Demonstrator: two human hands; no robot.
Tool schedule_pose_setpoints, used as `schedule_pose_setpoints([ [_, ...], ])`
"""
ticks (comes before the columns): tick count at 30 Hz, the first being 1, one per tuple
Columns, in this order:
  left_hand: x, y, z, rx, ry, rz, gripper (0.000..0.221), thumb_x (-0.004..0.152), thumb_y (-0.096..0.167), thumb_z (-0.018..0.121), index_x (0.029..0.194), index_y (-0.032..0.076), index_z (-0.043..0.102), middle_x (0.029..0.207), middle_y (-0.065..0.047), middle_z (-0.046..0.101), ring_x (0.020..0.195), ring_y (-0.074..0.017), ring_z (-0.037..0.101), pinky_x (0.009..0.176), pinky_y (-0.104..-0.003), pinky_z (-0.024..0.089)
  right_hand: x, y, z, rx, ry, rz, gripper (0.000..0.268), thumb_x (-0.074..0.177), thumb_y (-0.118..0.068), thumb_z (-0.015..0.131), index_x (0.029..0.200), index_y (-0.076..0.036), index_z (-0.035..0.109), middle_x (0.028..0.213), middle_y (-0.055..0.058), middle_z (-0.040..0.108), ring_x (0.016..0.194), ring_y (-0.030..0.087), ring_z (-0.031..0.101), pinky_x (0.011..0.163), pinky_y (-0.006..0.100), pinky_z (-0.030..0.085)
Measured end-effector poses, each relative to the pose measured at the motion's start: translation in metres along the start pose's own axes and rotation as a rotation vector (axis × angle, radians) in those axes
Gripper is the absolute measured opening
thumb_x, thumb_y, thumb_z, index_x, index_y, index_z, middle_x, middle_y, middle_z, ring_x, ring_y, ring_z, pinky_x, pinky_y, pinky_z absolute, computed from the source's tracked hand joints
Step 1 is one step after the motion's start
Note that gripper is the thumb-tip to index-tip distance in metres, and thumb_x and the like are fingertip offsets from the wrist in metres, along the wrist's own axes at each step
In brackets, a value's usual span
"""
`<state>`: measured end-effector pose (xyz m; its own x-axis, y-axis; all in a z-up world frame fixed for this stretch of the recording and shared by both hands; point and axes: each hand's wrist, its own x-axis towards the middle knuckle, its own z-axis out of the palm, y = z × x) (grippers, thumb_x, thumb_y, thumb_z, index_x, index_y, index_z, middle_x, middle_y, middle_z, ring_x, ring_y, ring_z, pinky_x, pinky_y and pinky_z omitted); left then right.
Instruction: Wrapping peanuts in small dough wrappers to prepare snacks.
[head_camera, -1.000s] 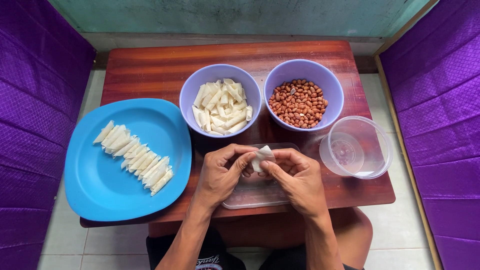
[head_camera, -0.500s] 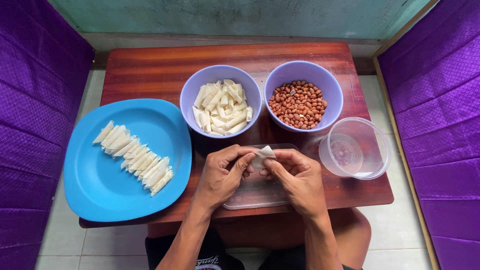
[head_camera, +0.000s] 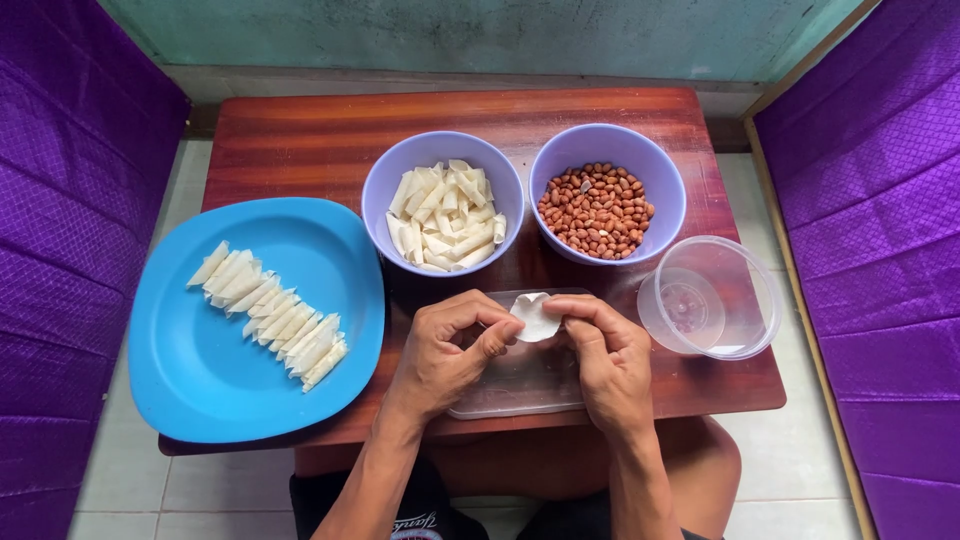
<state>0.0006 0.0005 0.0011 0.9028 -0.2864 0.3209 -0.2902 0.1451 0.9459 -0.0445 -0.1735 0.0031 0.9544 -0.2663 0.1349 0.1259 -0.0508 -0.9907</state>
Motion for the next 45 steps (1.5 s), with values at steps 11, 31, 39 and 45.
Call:
schedule_pose_setpoints([
  [11,-0.001,-0.006,0.002,0.063,0.033,-0.060,0.021,0.090,0.015,0.078,0.108,0.005,0.077,0.074,-0.009,0.069,0.065,-0.0108,0.063,0.053,-0.024,0.054,-0.004,0.018,-0.001,0.095,-0.063,0.060,0.019,0.086,0.005,0.076,0.105,0.006,0.073,0.088,0.014,0.075,0.077,0.014,0.071,0.071,0.033,0.065],
  [31,-0.013,0.025,0.007,0.405,0.353,0.224,0.026,0.092,0.019,0.067,0.074,0.007,0.053,0.062,0.002,0.043,0.052,-0.0087,0.035,0.047,-0.024,0.033,-0.008,-0.027,0.002,-0.176,-0.109,0.006,0.024,0.090,-0.005,0.073,0.113,0.002,0.073,0.081,0.005,0.072,0.069,0.008,0.063,0.061,0.019,0.051],
  [39,0.020,0.030,-0.016,0.304,0.540,0.386,0.036,0.104,0.026,0.055,0.072,0.012,0.062,0.053,-0.002,0.050,0.044,-0.0158,0.046,0.046,-0.028,0.046,0.047,-0.090,0.034,-0.839,-0.113,-0.574,0.006,0.096,-0.014,0.074,0.101,-0.011,0.077,0.081,0.009,0.072,0.073,0.031,0.071,0.066,0.040,0.057],
  [45,0.027,0.027,-0.020,0.213,0.584,0.348,0.037,0.105,0.024,0.053,0.072,0.012,0.062,0.054,-0.003,0.054,0.045,-0.0136,0.049,0.047,-0.028,0.048,0.119,-0.074,0.077,-1.404,-0.466,-0.115,0.023,0.086,-0.026,0.068,0.106,-0.016,0.073,0.089,0.007,0.074,0.081,0.038,0.075,0.074,0.055,0.060],
])
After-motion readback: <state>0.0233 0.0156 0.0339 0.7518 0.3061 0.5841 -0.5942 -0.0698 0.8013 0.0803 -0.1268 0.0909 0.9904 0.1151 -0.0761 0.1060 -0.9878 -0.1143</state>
